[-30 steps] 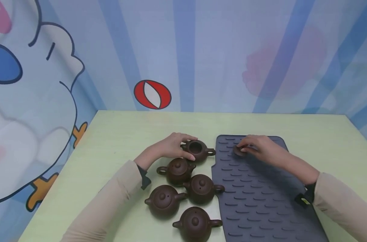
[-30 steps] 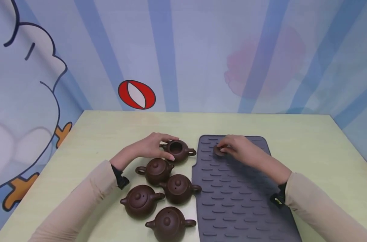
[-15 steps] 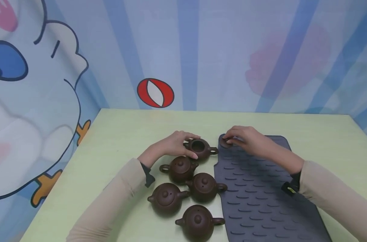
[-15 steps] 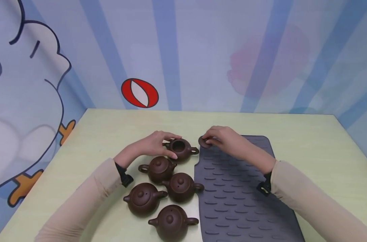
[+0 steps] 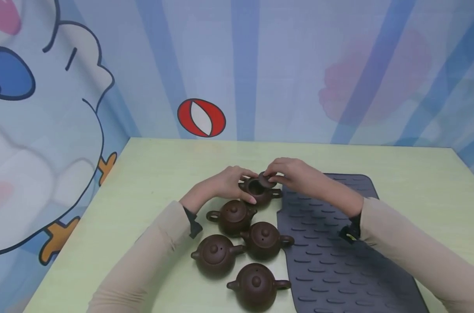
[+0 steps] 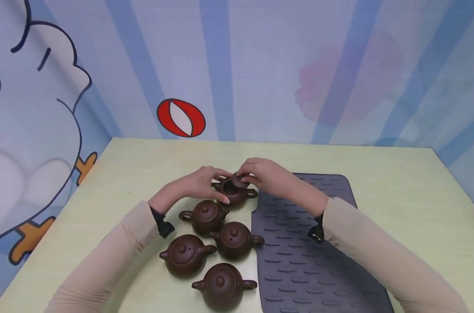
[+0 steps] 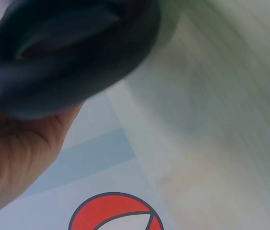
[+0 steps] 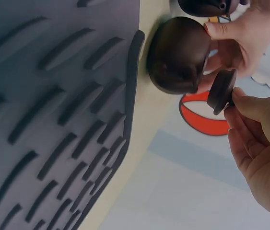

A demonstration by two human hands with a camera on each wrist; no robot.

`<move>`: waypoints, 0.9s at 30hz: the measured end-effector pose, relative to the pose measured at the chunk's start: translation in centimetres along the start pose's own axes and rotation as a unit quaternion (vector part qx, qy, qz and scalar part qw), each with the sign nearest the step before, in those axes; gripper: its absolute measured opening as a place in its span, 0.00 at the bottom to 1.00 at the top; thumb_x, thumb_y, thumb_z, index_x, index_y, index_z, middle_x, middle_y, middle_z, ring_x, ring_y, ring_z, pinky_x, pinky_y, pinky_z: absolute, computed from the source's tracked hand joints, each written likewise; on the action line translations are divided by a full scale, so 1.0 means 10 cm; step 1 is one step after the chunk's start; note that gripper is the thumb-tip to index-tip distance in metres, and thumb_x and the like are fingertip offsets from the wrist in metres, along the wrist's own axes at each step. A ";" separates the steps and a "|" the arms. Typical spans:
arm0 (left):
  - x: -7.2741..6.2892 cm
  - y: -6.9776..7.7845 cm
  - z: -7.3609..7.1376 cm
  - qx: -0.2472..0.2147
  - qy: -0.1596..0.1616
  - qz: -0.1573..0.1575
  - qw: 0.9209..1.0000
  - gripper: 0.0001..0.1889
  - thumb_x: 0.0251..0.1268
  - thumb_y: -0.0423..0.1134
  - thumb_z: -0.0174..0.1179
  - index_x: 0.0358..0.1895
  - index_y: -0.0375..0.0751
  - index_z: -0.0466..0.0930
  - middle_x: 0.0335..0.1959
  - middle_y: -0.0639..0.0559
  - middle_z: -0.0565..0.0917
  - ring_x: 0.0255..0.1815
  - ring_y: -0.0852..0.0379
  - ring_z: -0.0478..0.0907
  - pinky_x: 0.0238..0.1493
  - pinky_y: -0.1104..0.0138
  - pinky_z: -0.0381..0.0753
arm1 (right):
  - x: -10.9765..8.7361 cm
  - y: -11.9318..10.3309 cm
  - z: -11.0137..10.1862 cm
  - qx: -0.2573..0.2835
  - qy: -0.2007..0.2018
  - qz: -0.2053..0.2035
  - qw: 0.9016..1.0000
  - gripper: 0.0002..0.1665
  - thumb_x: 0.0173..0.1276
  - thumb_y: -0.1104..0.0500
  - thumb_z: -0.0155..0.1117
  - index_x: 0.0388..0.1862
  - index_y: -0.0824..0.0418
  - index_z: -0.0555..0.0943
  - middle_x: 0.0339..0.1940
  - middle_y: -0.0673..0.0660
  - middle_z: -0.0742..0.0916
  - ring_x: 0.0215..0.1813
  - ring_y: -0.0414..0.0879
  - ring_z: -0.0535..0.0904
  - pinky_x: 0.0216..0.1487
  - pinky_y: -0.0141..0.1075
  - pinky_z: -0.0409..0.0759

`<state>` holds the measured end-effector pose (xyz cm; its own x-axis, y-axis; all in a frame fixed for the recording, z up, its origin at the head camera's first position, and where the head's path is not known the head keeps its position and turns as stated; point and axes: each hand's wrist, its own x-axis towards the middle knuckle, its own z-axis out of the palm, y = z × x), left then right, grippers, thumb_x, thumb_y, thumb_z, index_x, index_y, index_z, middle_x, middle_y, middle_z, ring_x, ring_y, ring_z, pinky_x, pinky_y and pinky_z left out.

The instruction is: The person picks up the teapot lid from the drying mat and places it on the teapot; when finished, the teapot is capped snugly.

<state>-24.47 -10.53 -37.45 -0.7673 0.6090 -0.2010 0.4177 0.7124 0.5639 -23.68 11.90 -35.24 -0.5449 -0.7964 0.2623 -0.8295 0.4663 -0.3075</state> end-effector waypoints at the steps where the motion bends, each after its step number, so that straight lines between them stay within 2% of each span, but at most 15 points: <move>1: 0.00 0.00 0.00 0.002 -0.001 -0.001 1.000 0.39 0.48 0.49 0.71 0.65 0.43 0.68 0.61 0.48 0.74 0.62 0.50 0.71 0.58 0.61 0.74 | 0.02 -0.01 0.02 -0.007 -0.003 -0.008 1.000 0.11 0.61 0.66 0.65 0.44 0.60 0.82 0.41 0.53 0.84 0.43 0.44 0.80 0.42 0.34 0.80; 7: 0.00 0.02 0.02 0.001 -0.003 -0.005 1.000 0.38 0.49 0.49 0.71 0.65 0.42 0.68 0.60 0.48 0.75 0.62 0.50 0.71 0.59 0.62 0.73 | 0.09 -0.06 0.14 -0.036 -0.011 -0.047 0.998 0.11 0.62 0.67 0.63 0.44 0.63 0.82 0.41 0.55 0.83 0.43 0.46 0.80 0.42 0.34 0.80; 20: -0.01 0.04 0.04 -0.011 -0.002 -0.002 1.000 0.37 0.49 0.48 0.71 0.64 0.41 0.69 0.60 0.48 0.75 0.62 0.50 0.71 0.59 0.62 0.73 | 0.08 -0.06 0.25 -0.032 -0.018 -0.043 0.998 0.11 0.65 0.65 0.61 0.46 0.63 0.81 0.42 0.55 0.83 0.45 0.46 0.79 0.44 0.34 0.79; 24: -0.03 0.00 0.06 -0.007 -0.004 0.012 1.000 0.37 0.52 0.50 0.69 0.66 0.44 0.67 0.62 0.50 0.74 0.62 0.53 0.71 0.57 0.62 0.74 | 0.05 -0.07 0.26 -0.035 -0.017 -0.040 0.998 0.13 0.64 0.63 0.63 0.48 0.62 0.81 0.45 0.56 0.83 0.47 0.47 0.79 0.44 0.34 0.79; 27: -0.06 -0.03 0.06 -0.007 -0.010 0.025 1.000 0.37 0.54 0.50 0.67 0.67 0.45 0.65 0.63 0.50 0.72 0.62 0.54 0.70 0.56 0.62 0.74 | 0.00 -0.07 0.26 -0.040 -0.033 -0.026 0.998 0.19 0.65 0.60 0.63 0.54 0.62 0.78 0.50 0.56 0.82 0.51 0.48 0.78 0.48 0.37 0.79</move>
<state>-23.83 -10.86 -37.99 -0.7360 0.6503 -0.1883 0.4482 0.6764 0.5845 -22.81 10.60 -37.43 -0.4943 -0.8424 0.2147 -0.8648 0.4514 -0.2201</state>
